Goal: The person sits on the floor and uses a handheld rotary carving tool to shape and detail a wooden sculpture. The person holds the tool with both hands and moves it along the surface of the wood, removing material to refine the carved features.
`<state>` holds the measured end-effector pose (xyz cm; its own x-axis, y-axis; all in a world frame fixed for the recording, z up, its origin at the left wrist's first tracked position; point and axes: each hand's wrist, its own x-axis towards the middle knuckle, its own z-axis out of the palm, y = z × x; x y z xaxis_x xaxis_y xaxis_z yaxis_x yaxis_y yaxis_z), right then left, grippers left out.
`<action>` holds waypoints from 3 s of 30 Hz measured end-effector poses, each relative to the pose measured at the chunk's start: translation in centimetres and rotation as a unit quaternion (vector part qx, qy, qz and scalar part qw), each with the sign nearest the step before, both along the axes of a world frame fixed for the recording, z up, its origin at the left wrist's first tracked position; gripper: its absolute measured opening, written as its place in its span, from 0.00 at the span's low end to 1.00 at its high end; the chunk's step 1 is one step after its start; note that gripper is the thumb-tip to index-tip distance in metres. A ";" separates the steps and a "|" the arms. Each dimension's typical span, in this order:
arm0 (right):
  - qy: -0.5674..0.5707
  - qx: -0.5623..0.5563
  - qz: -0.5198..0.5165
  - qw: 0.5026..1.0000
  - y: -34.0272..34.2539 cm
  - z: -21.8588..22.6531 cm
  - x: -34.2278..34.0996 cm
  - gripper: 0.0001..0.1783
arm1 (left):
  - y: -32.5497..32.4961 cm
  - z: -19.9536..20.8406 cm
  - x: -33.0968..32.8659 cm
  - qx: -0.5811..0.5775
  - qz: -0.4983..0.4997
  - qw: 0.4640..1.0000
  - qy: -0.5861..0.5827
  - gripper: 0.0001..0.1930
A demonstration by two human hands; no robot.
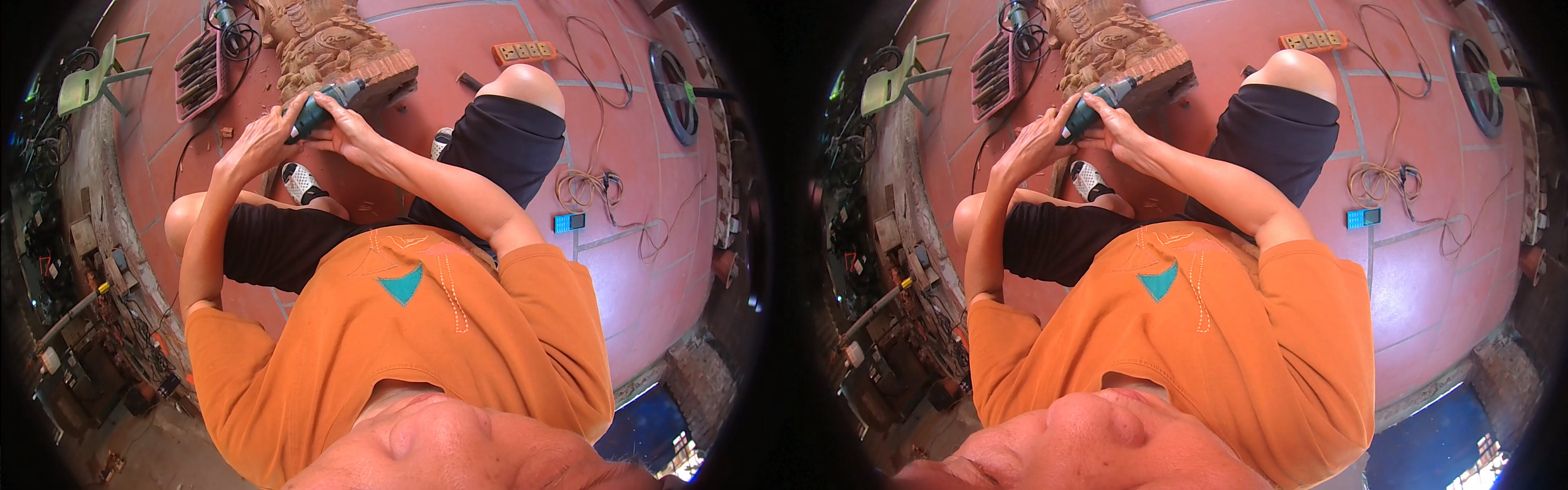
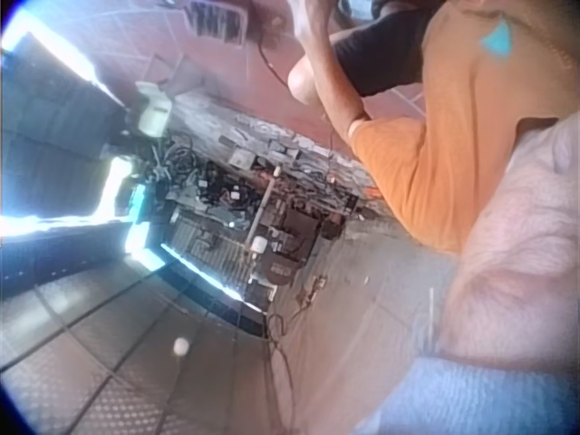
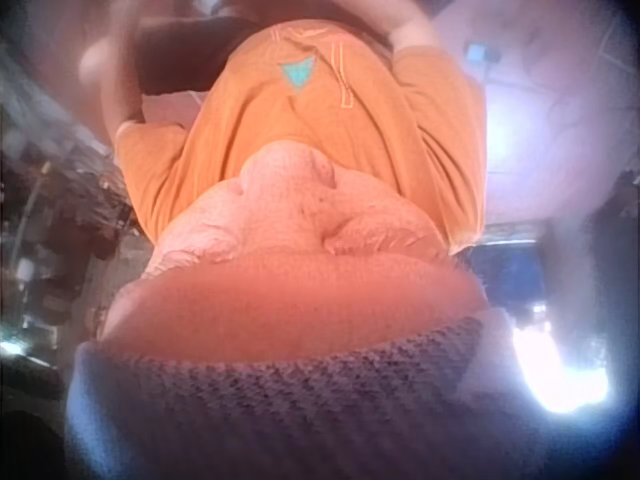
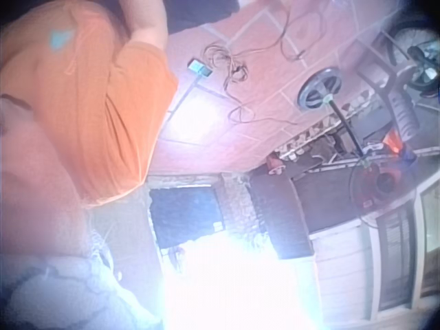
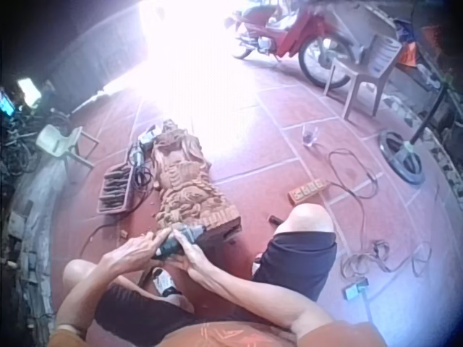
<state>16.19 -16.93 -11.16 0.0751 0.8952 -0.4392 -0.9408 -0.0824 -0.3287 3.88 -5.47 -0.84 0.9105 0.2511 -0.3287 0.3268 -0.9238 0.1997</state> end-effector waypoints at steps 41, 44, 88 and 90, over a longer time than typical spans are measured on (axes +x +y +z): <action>0.005 -0.013 -0.034 0.999 1.0 -0.2 1.0 0.21 | 0.3 0.4 1.7 0.011 0.004 1.000 0.020 0.50; 0.015 -0.013 -0.030 0.999 1.2 -0.1 1.3 0.20 | 0.6 0.1 1.7 0.013 0.007 1.000 0.011 0.50; 0.022 -0.018 -0.025 0.999 -0.2 0.2 0.8 0.19 | -0.1 0.2 1.2 0.003 -0.014 1.000 0.006 0.49; 0.028 -0.018 -0.021 0.999 -0.1 0.0 1.0 0.17 | -0.4 0.7 1.5 0.008 -0.002 1.000 0.019 0.49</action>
